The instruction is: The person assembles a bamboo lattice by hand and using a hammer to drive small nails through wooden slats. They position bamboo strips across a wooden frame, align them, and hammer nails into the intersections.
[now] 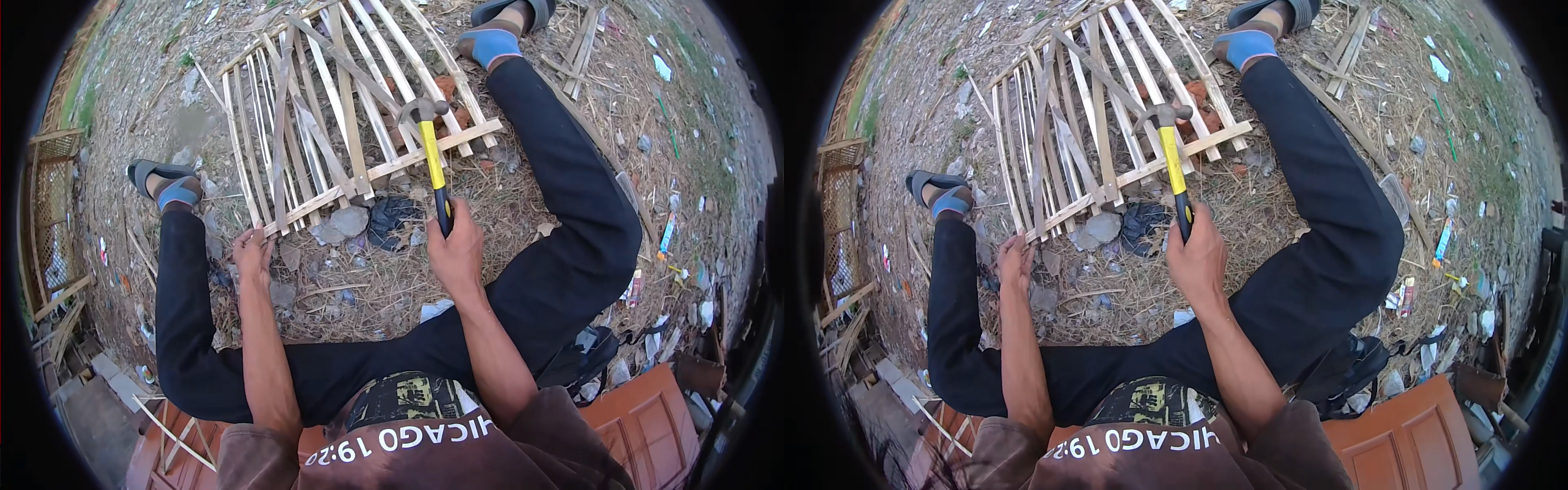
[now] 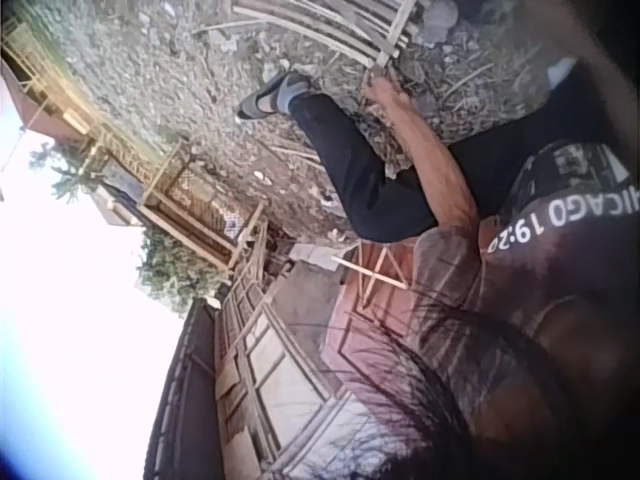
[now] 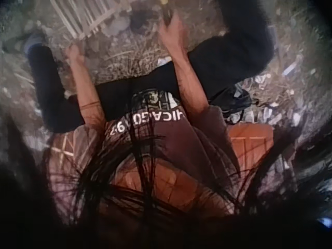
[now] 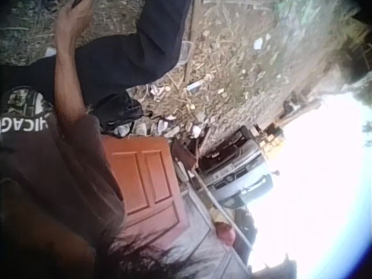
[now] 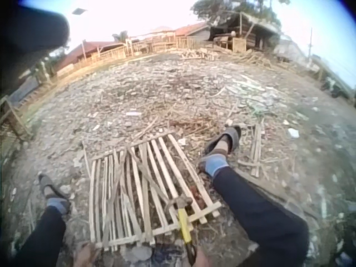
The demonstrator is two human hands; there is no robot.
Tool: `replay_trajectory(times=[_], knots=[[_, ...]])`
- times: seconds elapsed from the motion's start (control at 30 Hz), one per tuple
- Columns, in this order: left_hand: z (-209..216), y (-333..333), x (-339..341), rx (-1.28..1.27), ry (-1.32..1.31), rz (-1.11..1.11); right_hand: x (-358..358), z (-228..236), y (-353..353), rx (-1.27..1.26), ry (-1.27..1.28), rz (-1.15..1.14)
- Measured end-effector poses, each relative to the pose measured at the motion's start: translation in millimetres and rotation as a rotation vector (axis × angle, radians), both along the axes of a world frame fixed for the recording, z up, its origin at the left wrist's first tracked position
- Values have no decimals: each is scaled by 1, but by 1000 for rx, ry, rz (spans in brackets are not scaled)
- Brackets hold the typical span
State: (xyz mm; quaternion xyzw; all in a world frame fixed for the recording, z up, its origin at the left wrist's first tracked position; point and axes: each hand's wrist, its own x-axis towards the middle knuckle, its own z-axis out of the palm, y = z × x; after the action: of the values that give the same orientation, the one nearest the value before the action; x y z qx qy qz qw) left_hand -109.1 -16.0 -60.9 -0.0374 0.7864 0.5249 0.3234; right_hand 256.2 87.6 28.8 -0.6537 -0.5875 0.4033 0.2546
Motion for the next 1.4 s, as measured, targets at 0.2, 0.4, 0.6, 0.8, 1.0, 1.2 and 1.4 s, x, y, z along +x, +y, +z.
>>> replay_trajectory(times=[0.2,0.4,0.6,0.8,1.0,1.2,1.4], knots=[[-2,-4,-6,6,-50,18,-7,-13,2,-36,-193,60],[-14,12,-1,-256,206,-214,19,12,1,173,-251,104],[-23,-18,-151,-243,680,-446,113,154,35,812,190,-8],[91,73,-165,-503,1211,-819,315,112,92,367,-367,-455],[126,55,-334,-489,1072,-1088,386,7,104,113,-644,-214],[135,23,-329,-674,815,-1020,377,-16,132,-106,-821,-164],[147,2,-281,-776,612,-960,369,-26,142,-137,-830,-169]])
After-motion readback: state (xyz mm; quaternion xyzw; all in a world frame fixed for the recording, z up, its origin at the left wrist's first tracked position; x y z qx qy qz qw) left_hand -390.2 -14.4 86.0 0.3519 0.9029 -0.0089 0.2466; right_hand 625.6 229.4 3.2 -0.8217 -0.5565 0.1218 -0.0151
